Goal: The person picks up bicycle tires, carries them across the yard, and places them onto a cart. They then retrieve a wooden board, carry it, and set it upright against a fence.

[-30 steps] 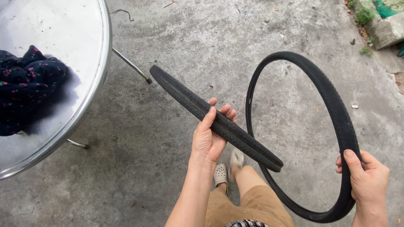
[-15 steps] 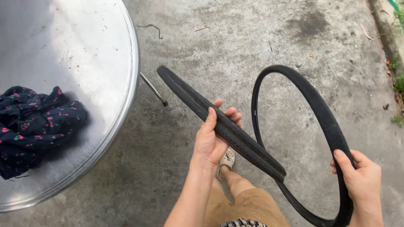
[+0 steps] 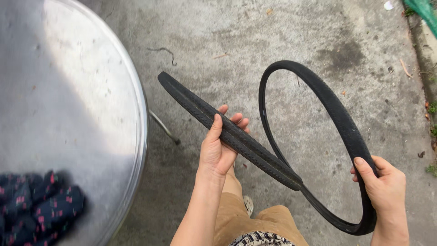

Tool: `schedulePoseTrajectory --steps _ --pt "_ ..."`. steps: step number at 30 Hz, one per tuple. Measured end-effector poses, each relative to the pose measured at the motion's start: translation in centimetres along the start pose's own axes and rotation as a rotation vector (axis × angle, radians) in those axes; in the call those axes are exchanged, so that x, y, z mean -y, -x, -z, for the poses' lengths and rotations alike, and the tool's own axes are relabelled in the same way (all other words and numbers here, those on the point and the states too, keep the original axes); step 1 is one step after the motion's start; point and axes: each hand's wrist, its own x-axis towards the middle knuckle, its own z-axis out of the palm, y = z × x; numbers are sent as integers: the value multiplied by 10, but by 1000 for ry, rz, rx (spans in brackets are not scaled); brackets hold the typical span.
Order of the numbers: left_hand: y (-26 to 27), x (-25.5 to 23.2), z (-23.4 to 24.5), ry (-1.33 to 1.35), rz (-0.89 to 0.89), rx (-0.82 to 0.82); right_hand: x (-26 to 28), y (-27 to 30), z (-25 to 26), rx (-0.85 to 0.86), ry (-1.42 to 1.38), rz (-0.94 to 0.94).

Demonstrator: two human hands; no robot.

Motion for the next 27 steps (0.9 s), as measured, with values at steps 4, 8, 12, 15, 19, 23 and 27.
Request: schedulePoseTrajectory --steps 4,8,12,15,19,23,27 --pt "-80 -42 -43 -4 9 -42 47 -74 -36 -26 47 -27" --pt "-151 -82 -86 -4 1 -52 79 -141 -64 -53 92 -47" --pt "-209 -111 -106 3 0 -70 97 -197 -89 -29 13 -38" --pt "-258 -131 -118 24 -23 -64 115 -249 -113 -23 1 -48" --pt "-333 -156 -130 28 -75 -132 136 -340 -146 3 -17 -14" --pt "-409 -184 -159 36 -158 -137 164 -442 -187 70 -18 -26" --pt "-474 -215 -203 44 -232 -180 219 -532 -219 148 -54 -42"
